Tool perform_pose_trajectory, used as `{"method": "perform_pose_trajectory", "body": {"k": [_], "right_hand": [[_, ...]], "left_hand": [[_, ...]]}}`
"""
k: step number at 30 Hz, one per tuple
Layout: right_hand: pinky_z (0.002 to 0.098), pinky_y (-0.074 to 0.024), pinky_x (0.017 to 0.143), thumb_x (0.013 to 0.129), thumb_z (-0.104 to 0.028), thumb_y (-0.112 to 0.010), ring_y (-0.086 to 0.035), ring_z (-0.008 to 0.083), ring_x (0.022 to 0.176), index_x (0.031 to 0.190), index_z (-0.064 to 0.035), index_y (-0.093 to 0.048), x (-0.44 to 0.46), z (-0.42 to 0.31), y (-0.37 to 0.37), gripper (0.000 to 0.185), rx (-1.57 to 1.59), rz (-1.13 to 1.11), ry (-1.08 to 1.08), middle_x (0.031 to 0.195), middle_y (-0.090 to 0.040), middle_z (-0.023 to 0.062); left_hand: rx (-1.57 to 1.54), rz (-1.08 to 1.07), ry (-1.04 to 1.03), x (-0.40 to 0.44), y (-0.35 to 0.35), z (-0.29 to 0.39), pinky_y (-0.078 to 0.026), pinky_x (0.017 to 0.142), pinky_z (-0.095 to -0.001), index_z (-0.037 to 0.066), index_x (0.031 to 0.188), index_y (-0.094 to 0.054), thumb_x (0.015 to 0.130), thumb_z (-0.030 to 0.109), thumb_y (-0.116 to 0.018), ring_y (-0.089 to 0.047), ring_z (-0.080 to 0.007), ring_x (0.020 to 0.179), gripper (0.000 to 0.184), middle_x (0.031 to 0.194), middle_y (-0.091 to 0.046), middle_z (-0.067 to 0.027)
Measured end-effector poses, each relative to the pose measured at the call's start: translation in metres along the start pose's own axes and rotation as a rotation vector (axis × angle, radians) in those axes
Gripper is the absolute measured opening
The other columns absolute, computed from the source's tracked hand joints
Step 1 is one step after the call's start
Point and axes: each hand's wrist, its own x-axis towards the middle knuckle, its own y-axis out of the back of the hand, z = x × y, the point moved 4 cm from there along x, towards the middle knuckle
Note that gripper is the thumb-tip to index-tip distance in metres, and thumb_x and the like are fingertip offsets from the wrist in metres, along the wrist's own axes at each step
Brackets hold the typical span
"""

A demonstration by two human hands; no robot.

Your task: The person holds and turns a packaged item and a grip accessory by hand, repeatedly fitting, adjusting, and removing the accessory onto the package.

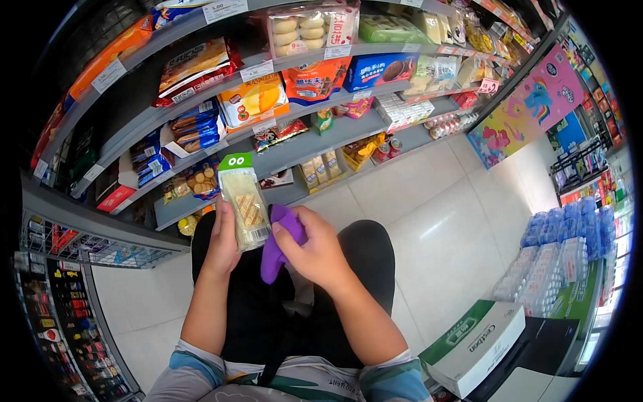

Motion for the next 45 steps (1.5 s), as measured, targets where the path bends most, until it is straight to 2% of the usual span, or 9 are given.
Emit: {"method": "perform_pose_trajectory", "body": {"k": [2,5,11,23,34,37,40,43,45], "right_hand": [[0.0318,-0.0503,0.072,0.088,-0.016,-0.072,-0.062,0.0188,0.080,0.104,0.0005,-0.064,0.001,-0.009,-0.001,0.024,-0.332,-0.080,0.266,0.088,-0.063,0.0090],[0.0344,-0.0491,0.071,0.087,-0.016,-0.073,-0.060,0.0264,0.076,0.098,0.0008,-0.063,-0.002,-0.016,-0.006,0.023,-0.401,-0.119,0.411,0.084,-0.059,0.0122],[0.0427,-0.0494,0.073,0.090,-0.027,-0.074,-0.060,0.0375,0.080,0.110,-0.0014,-0.057,-0.009,-0.014,-0.012,0.037,-0.252,-0.341,0.407,0.093,-0.059,0.0181],[0.0333,-0.0518,0.074,0.095,-0.024,-0.063,-0.065,0.0206,0.079,0.106,0.0004,-0.061,0.011,0.002,0.026,0.027,-0.204,0.004,-0.039,0.087,-0.066,0.0134],[0.0364,-0.0526,0.072,0.091,-0.018,-0.067,-0.065,0.0250,0.077,0.105,0.0001,-0.061,0.009,-0.003,0.023,0.024,-0.231,-0.089,0.128,0.085,-0.065,0.0147],[0.0323,-0.0508,0.071,0.092,-0.017,-0.067,-0.062,0.0181,0.075,0.108,-0.0012,-0.061,0.007,-0.002,0.018,0.023,-0.284,-0.166,0.249,0.085,-0.064,0.0100],[0.0362,-0.0526,0.072,0.095,-0.029,-0.069,-0.066,0.0279,0.076,0.109,0.0000,-0.063,0.003,-0.002,0.005,0.033,-0.347,-0.328,0.156,0.085,-0.066,0.0174],[0.0438,-0.0524,0.076,0.093,-0.052,-0.066,-0.067,0.0404,0.085,0.107,0.0038,-0.061,0.002,0.000,0.003,0.057,-0.401,-0.268,-0.009,0.091,-0.067,0.0249],[0.0444,-0.0524,0.078,0.093,-0.057,-0.064,-0.068,0.0413,0.087,0.108,0.0041,-0.061,0.001,0.004,0.003,0.063,-0.432,-0.238,-0.009,0.092,-0.067,0.0260]], "left_hand": [[0.076,-0.020,0.003,0.000,-0.001,-0.002,-0.035,0.112,-0.0350,0.009,0.152,-0.028,0.108,0.050,-0.038,-0.041,-0.0194,0.135,0.061,0.145,-0.043,-0.0099],[0.301,-0.071,0.011,0.003,-0.002,-0.006,-0.033,0.114,-0.0359,0.008,0.154,-0.026,0.109,0.049,-0.038,-0.041,-0.0213,0.136,0.063,0.147,-0.043,-0.0110],[0.348,-0.208,0.100,0.000,-0.009,-0.007,-0.031,0.115,-0.0338,0.006,0.157,-0.026,0.111,0.043,-0.035,-0.040,-0.0217,0.138,0.060,0.149,-0.044,-0.0133],[0.201,-0.699,0.491,-0.022,-0.015,-0.004,-0.038,0.109,-0.0281,-0.001,0.156,-0.029,0.111,0.035,-0.042,-0.049,-0.0143,0.128,0.059,0.141,-0.052,-0.0106],[0.030,-0.524,0.422,-0.015,-0.007,-0.005,-0.039,0.109,-0.0297,0.002,0.156,-0.029,0.110,0.032,-0.044,-0.046,-0.0129,0.131,0.057,0.142,-0.050,-0.0086],[0.019,-0.435,0.370,-0.008,-0.006,-0.008,-0.038,0.110,-0.0305,0.003,0.156,-0.030,0.110,0.034,-0.041,-0.047,-0.0143,0.132,0.057,0.144,-0.050,-0.0093],[-0.139,-0.211,0.319,0.002,-0.005,-0.007,-0.043,0.107,-0.0335,0.003,0.152,-0.036,0.110,0.040,-0.036,-0.054,-0.0171,0.127,0.056,0.141,-0.053,-0.0101],[-0.283,-0.134,0.331,0.006,-0.001,-0.008,-0.048,0.103,-0.0368,0.004,0.145,-0.045,0.110,0.036,-0.036,-0.060,-0.0208,0.120,0.048,0.133,-0.060,-0.0103],[-0.284,-0.111,0.322,0.006,0.001,-0.010,-0.047,0.103,-0.0382,0.004,0.145,-0.045,0.110,0.033,-0.035,-0.060,-0.0212,0.120,0.047,0.132,-0.060,-0.0107]]}}
